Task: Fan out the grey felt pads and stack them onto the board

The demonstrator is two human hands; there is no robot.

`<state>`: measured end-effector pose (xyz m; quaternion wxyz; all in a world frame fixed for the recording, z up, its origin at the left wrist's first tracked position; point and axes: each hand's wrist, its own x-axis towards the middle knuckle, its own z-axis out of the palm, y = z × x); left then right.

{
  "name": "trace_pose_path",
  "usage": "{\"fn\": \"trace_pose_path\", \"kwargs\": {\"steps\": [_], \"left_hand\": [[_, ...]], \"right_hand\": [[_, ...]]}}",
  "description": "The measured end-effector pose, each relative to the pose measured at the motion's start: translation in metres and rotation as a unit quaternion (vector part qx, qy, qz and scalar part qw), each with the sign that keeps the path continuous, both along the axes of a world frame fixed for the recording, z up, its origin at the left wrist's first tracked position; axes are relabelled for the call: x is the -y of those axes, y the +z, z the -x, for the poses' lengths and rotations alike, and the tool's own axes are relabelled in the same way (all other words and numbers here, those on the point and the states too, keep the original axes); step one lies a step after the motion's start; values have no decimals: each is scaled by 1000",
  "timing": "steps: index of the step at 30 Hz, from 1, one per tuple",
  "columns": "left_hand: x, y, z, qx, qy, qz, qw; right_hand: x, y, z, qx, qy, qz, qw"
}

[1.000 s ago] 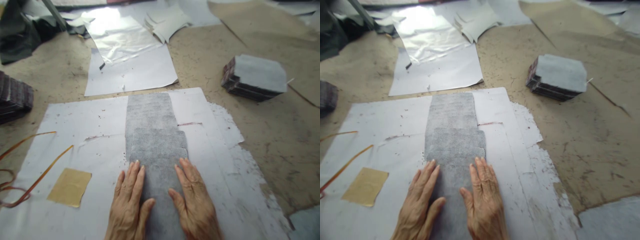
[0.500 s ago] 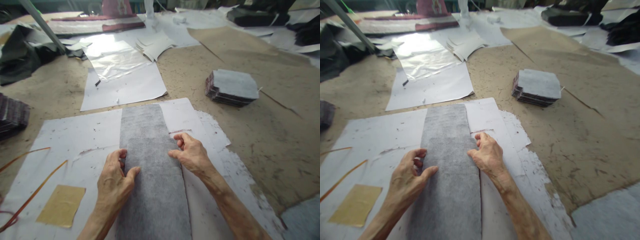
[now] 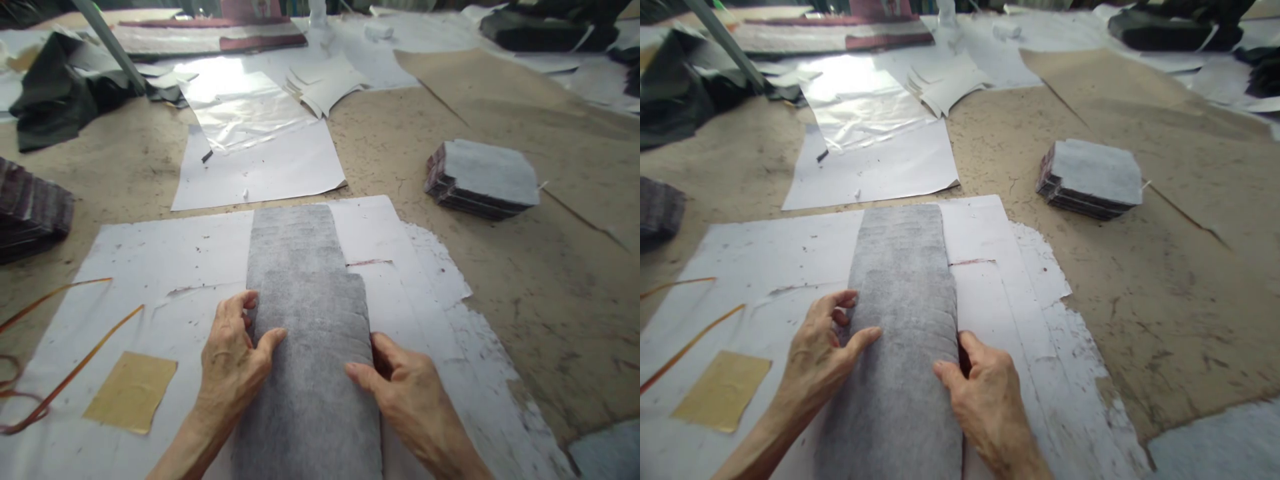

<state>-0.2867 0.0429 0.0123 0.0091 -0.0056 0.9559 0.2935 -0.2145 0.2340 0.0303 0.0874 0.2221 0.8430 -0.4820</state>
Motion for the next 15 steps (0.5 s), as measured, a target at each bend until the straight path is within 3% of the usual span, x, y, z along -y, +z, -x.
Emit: {"fn": "trace_pose_path", "kwargs": {"steps": [6,10,15], "left_hand": [[8,-4,-5,-26,-6,-69,997],[12,0,-3,30,0,-113,993],[20,4,0,109,-34,-109,987]], "right_hand": [[10,-19,-20,-115,-16,-19,993],[9,-25,-26,-182,-12,-59,981],[12,-28,-30,-211,-50,-19,976]]}}
